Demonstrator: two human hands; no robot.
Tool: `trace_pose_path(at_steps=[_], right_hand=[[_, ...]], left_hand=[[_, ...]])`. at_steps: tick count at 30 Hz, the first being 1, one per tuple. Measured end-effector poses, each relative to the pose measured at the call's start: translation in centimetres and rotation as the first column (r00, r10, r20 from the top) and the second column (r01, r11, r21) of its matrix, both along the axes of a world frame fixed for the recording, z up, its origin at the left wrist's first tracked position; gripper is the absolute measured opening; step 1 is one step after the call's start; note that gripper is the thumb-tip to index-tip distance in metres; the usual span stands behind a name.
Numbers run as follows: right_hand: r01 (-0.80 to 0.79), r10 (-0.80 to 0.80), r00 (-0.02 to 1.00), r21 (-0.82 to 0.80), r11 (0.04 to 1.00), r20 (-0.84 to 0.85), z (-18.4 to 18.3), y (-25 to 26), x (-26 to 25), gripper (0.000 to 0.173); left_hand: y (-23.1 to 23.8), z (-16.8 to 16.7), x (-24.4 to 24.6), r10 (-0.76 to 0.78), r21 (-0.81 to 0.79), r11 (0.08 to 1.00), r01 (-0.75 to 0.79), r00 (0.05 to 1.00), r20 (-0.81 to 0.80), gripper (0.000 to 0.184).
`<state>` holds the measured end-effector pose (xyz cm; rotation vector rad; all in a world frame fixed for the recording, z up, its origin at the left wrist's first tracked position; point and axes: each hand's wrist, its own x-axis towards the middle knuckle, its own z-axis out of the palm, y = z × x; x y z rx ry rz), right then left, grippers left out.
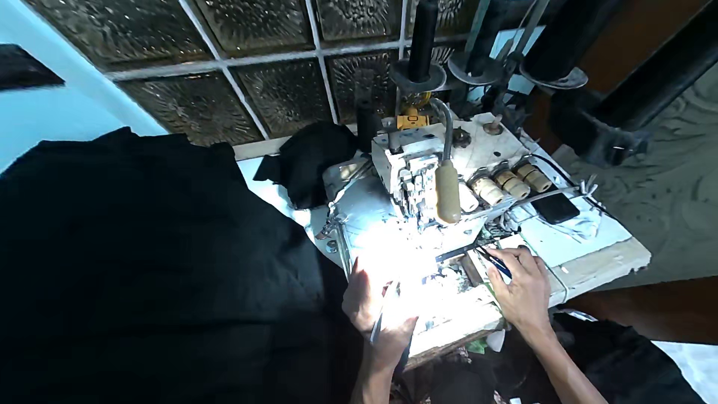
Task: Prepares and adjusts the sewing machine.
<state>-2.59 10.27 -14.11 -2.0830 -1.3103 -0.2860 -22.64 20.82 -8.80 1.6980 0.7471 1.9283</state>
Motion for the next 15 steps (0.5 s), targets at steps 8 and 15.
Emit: trace_pose_path(at_steps=[8, 15], right_hand=[[0.009, -0.009, 1.0, 0.0, 1.0, 0.002, 0.03, -0.01, -0.07, 0.036], [0.018, -0.018, 1.0, -0.006, 1.0, -0.001, 0.03, -0.08, -0.08, 0.036]], left_hand=[[-0.08, -0.27, -0.1, 0.017, 0.037, 0.999, -0.016, 1.0, -0.026, 0.017], [-0.19, -0.38, -0.33, 0.002, 0.028, 1.0, -0.001, 0.999, -0.034, 0.014]])
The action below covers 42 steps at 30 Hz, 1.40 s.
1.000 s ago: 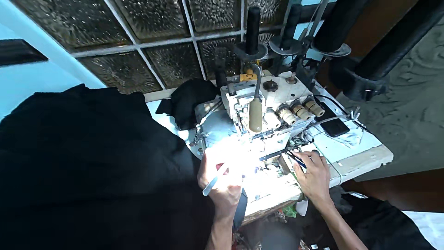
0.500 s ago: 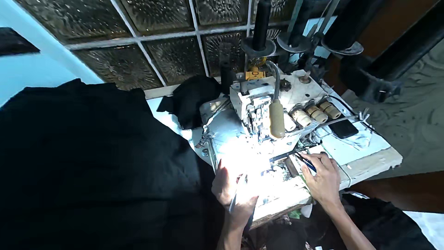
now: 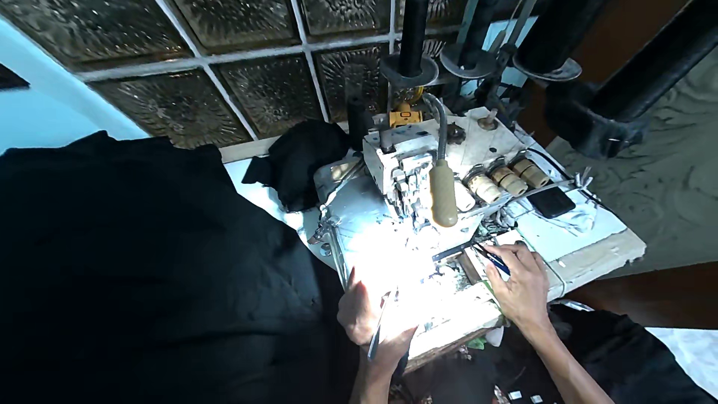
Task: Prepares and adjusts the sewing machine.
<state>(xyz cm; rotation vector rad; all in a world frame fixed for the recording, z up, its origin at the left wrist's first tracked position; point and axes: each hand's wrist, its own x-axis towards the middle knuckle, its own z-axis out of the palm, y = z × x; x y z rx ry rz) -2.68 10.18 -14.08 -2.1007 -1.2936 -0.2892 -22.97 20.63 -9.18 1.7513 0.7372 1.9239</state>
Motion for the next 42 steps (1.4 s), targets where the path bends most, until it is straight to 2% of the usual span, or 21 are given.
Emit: trace_pose_path(at_steps=[5, 20, 42], right_hand=[[0.004, -0.004, 1.0, 0.003, 1.0, -0.004, -0.07, 0.0, 0.01, 0.035], [0.012, -0.012, 0.999, -0.002, 1.0, -0.053, -0.16, 0.02, -0.02, 0.032], [0.022, -0.022, 0.998, -0.012, 1.0, -0.052, -0.16, 0.13, 0.01, 0.033]], left_hand=[[0.07, -0.06, -0.01, 0.044, 0.027, 0.999, -0.044, 0.999, -0.03, 0.015], [0.41, 0.23, 0.01, 0.008, 0.039, 0.999, -0.007, 1.0, -0.022, 0.009], [0.43, -0.1, 0.09, -0.007, 0.02, 1.0, 0.007, 1.0, -0.002, 0.012]])
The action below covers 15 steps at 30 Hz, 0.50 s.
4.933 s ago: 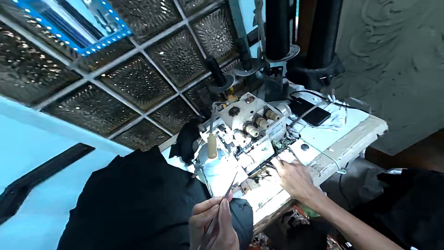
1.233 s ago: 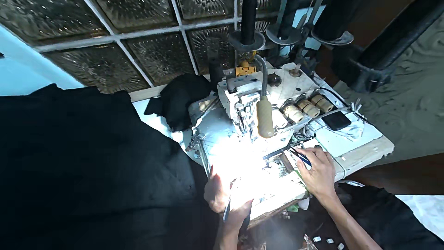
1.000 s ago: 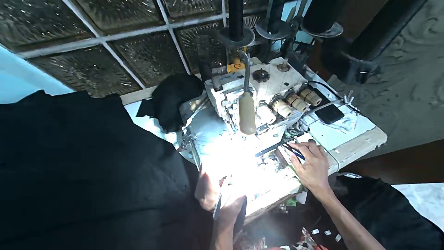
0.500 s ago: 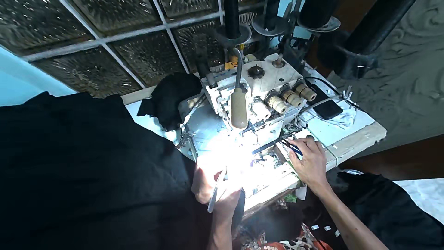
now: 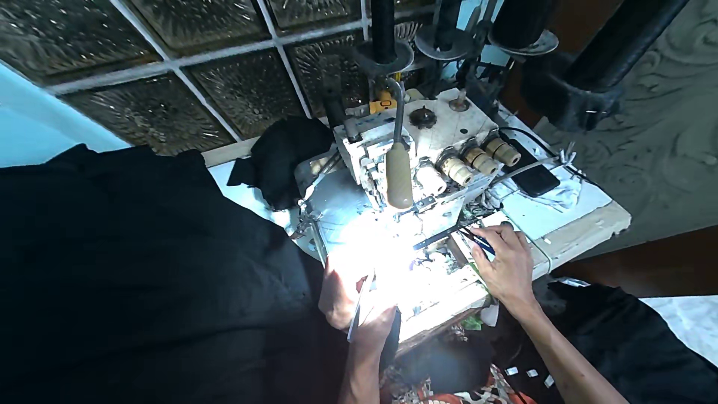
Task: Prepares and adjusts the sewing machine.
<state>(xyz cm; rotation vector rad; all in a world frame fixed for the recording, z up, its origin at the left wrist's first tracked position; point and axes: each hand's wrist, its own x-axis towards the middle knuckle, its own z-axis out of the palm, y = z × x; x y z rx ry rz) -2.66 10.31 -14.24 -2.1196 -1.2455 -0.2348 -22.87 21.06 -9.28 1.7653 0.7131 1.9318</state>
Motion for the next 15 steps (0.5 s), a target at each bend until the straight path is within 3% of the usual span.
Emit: trace_pose_path(at_steps=[15], right_hand=[[-0.005, 0.004, 1.0, 0.014, 1.0, 0.021, -0.18, -0.03, 0.08, 0.034]], left_hand=[[-0.07, 0.23, 0.11, 0.016, 0.001, 1.0, -0.016, 1.0, 0.005, 0.011]])
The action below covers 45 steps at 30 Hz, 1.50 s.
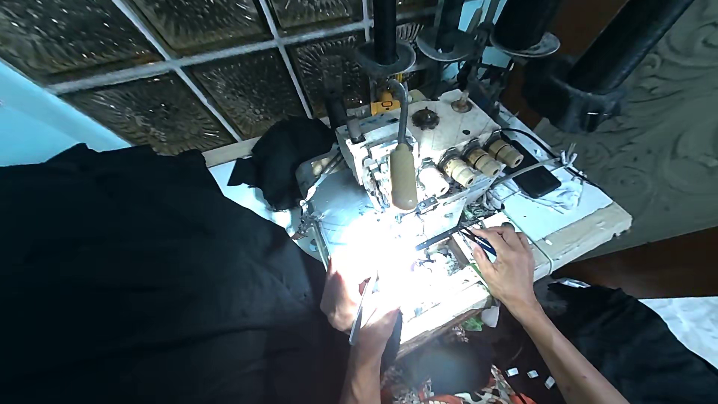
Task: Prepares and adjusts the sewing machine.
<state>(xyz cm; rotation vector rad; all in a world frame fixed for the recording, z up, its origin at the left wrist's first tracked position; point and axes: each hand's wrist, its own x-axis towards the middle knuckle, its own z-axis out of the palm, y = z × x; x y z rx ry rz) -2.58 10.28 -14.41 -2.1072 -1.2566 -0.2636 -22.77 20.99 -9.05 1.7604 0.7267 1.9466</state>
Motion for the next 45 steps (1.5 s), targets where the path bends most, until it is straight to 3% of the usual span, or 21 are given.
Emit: trace_pose_path(at_steps=[45], right_hand=[[0.008, -0.008, 1.0, 0.005, 1.0, -0.021, 0.25, 0.02, -0.18, 0.03]], left_hand=[[0.44, -0.1, 0.11, -0.028, 0.018, 0.999, 0.028, 1.0, -0.011, 0.01]])
